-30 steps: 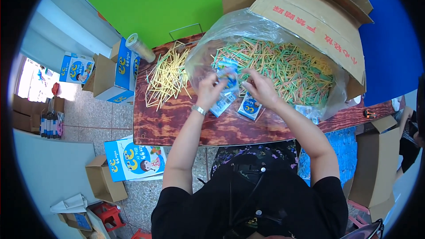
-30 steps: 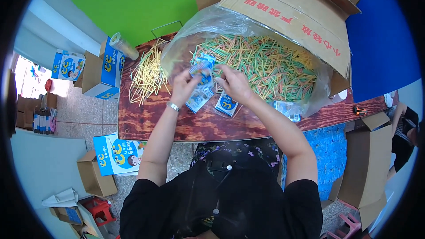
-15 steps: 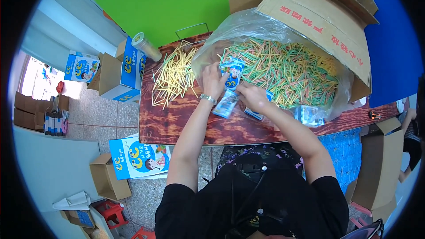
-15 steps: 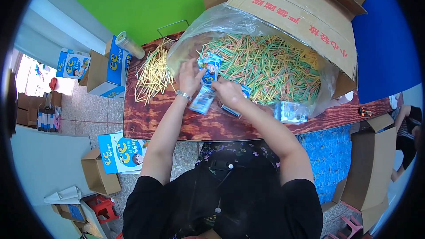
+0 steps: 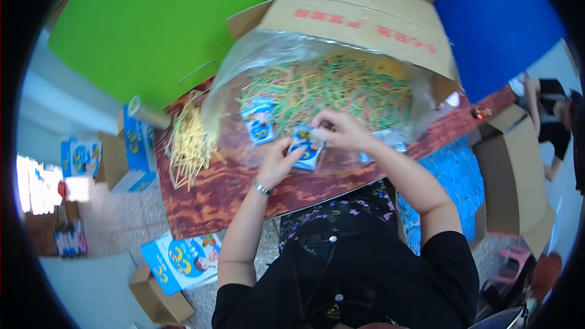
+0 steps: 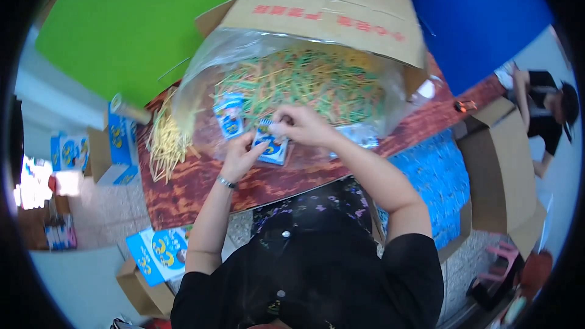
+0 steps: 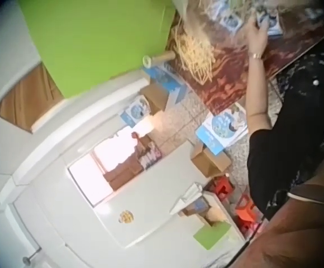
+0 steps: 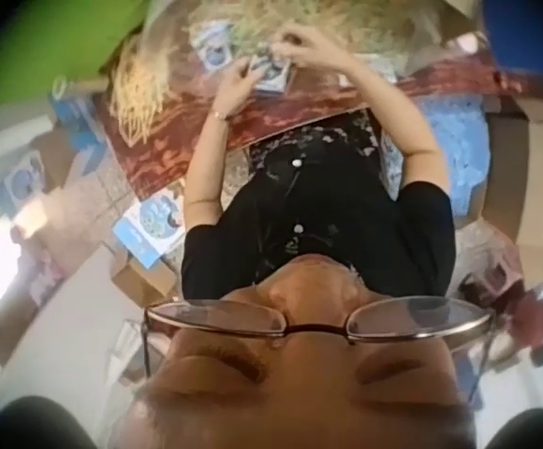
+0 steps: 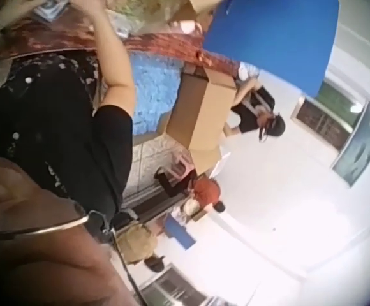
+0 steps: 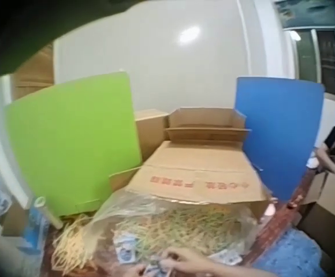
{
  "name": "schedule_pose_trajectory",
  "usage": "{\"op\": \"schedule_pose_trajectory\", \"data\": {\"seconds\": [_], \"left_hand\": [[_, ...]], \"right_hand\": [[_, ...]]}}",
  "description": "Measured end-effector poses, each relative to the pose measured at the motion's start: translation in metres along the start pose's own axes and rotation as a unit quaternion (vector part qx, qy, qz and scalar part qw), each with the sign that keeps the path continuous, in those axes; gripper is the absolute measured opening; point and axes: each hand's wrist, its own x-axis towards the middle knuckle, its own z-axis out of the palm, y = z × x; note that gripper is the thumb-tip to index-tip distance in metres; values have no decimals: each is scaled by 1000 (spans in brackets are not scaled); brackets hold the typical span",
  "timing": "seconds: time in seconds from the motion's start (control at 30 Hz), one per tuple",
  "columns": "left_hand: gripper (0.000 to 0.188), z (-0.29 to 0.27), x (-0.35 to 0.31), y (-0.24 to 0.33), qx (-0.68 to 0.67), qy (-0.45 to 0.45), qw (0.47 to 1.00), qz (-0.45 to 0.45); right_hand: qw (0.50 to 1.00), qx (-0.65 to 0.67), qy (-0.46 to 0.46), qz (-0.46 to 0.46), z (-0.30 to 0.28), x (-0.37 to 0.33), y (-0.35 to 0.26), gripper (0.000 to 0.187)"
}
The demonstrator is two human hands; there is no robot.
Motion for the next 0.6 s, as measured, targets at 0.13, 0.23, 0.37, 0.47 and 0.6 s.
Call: {"op": "schedule_pose_trajectory", "data": {"seconds": [0.13,0.23,0.37,0.47,0.6], "left_hand": [[12,21,2,18,86,4,996,34],[13,37,7,19,75,34,996,31],[21,39,9,-1,72,87,992,61],[24,36,10,-5,26,85,996,24],[26,39,11,-6,-19,81,996,6]], "right_hand": [[983,-168,38,-60,-4,-17,0,15],[978,-162,59,-119,-7,-27,4,13],[987,-154,19,-45,-56,-45,-3,22],[878,-479,3,10,-127,-52,37,28],[769,-633,-82,39,-144,-61,71,33]]}}
